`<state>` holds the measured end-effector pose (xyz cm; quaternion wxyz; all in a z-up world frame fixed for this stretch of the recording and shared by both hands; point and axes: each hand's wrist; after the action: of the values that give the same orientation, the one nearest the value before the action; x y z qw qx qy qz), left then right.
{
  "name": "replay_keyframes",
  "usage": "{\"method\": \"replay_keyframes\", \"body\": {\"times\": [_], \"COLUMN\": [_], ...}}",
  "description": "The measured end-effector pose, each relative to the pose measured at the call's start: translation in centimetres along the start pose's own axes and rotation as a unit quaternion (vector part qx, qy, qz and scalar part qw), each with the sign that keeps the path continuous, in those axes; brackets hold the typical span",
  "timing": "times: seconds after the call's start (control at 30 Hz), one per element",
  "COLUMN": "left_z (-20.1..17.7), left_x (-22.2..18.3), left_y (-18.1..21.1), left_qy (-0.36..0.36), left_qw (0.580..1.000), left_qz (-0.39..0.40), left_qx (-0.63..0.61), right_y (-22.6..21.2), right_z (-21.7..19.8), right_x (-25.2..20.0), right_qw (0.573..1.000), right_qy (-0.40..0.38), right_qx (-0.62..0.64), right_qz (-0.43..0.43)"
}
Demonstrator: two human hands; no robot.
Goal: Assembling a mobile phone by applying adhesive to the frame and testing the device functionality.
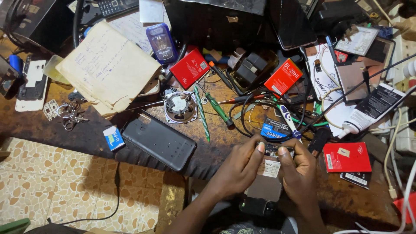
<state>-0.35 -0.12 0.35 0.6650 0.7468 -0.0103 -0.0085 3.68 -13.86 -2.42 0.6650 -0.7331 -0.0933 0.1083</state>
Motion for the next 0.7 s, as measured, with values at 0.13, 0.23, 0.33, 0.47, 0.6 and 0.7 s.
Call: {"method": "replay_keyframes", "body": {"times": [0.13, 0.23, 0.33, 0.47, 0.6, 0.7], "left_z": [0.0, 0.1, 0.2, 0.0, 0.0, 0.0], "left_x": [0.0, 0.0, 0.1, 0.3, 0.3, 0.3], "left_y": [0.4, 1.0, 1.2, 1.6, 1.5, 1.4], "left_qy": [0.010, 0.023, 0.033, 0.037, 0.029, 0.031], "left_qw": [1.000, 0.999, 0.999, 0.999, 0.999, 0.999], "left_qz": [-0.009, -0.023, -0.031, -0.021, -0.030, -0.034], "left_qx": [0.010, 0.024, 0.022, 0.008, 0.015, 0.011], "right_y": [0.1, -0.2, -0.7, -1.0, -0.7, -1.0], "right_z": [-0.1, -0.1, 0.2, 0.4, 0.2, 0.3], "right_x": [0.0, -0.1, -0.2, -0.1, -0.1, -0.1], "right_qw": [1.000, 1.000, 1.000, 1.000, 0.999, 0.999], "right_qy": [0.002, -0.001, 0.002, 0.001, -0.007, -0.009], "right_qx": [0.007, 0.002, 0.019, 0.022, 0.040, 0.032], "right_qz": [0.004, 0.007, 0.023, 0.008, 0.030, 0.040]}}
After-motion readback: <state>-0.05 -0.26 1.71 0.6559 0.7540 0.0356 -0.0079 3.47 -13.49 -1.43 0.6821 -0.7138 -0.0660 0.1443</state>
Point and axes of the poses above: each hand's wrist, its own x-axis towards the middle knuckle, its own z-axis out of the palm, y = z × x, and after that the axes turned 4 degrees about x, right-handed
